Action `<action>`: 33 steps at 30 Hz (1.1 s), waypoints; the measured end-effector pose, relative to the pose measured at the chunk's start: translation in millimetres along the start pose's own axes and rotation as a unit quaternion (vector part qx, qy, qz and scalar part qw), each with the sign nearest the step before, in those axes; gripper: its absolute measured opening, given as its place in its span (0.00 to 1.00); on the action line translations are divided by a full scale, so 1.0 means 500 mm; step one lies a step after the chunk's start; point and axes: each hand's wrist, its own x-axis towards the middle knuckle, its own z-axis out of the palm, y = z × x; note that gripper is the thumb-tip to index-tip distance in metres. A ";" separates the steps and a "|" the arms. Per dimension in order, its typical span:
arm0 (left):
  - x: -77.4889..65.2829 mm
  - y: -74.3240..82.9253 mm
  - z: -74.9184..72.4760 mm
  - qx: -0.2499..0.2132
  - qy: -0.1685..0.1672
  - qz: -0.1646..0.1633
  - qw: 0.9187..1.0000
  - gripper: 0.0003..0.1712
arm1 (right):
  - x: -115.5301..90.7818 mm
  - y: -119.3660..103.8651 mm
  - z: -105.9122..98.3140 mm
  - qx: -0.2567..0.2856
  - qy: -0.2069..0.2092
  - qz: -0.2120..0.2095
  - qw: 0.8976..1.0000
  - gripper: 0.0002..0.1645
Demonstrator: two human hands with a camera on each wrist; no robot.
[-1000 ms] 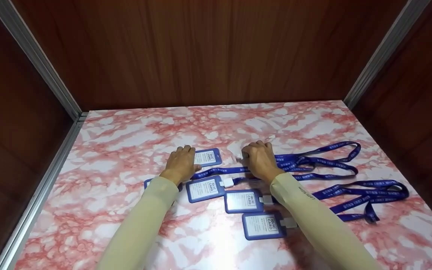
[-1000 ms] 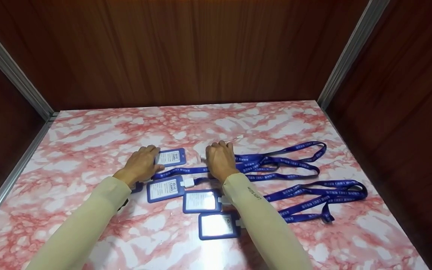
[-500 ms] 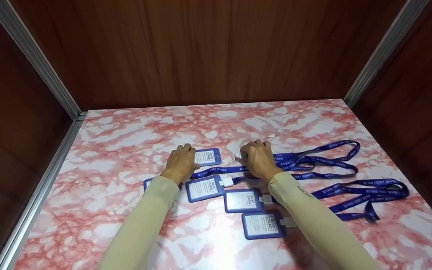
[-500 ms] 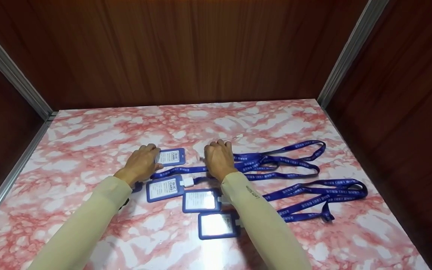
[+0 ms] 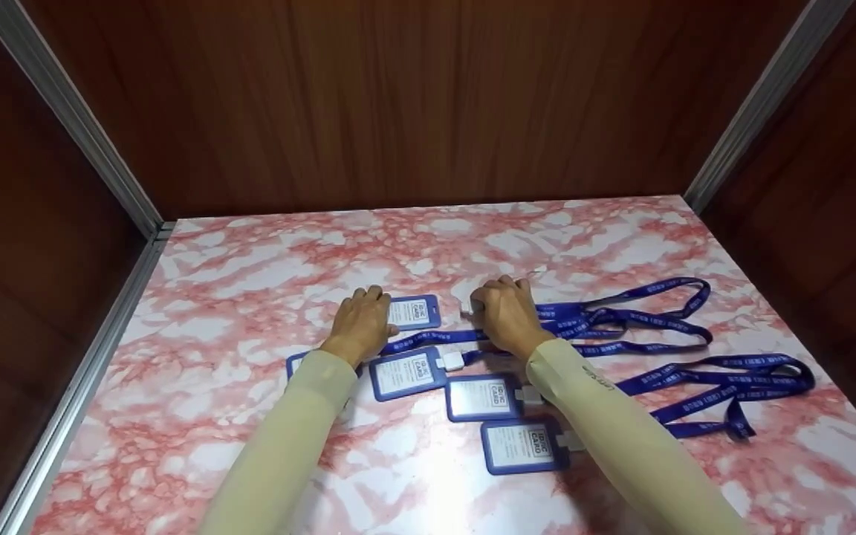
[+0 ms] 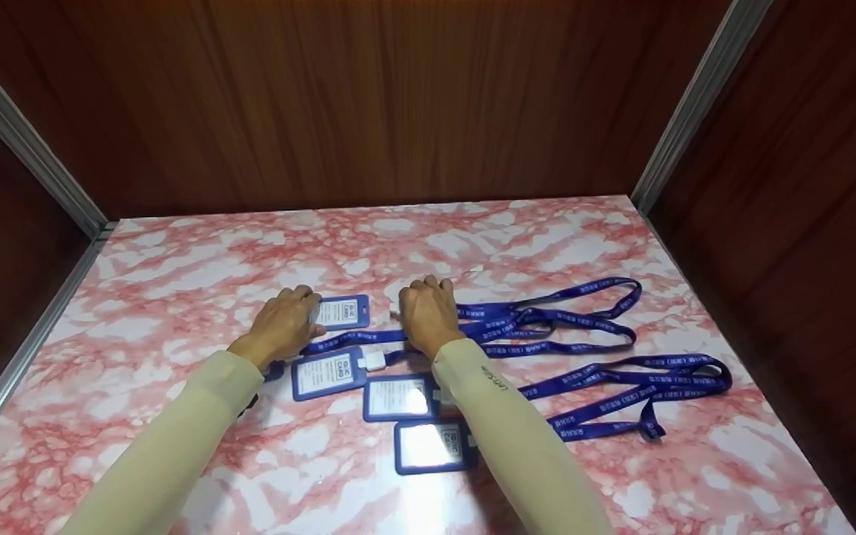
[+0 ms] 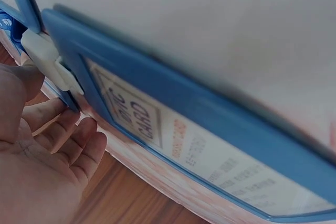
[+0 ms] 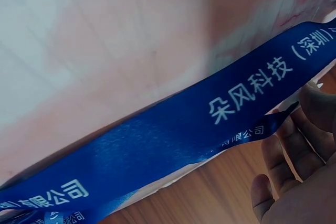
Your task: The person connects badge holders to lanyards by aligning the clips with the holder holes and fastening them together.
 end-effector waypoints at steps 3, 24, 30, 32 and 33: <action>0.001 0.001 -0.001 0.002 -0.006 -0.002 1.000 0.35 | 0.002 -0.003 0.002 -0.004 0.001 -0.008 1.000 0.11; -0.001 0.003 0.002 0.000 -0.012 0.005 1.000 0.35 | 0.007 -0.020 0.021 -0.012 -0.017 -0.018 1.000 0.06; -0.002 0.000 0.002 0.004 0.001 0.023 1.000 0.32 | 0.011 -0.026 0.023 -0.017 -0.018 -0.021 0.999 0.07; -0.002 0.000 0.002 0.007 0.007 0.028 1.000 0.31 | 0.012 -0.028 0.023 -0.016 -0.014 -0.026 0.999 0.07; -0.002 0.000 0.002 0.009 0.009 0.030 0.999 0.30 | 0.013 -0.029 0.023 -0.015 -0.012 -0.029 0.999 0.08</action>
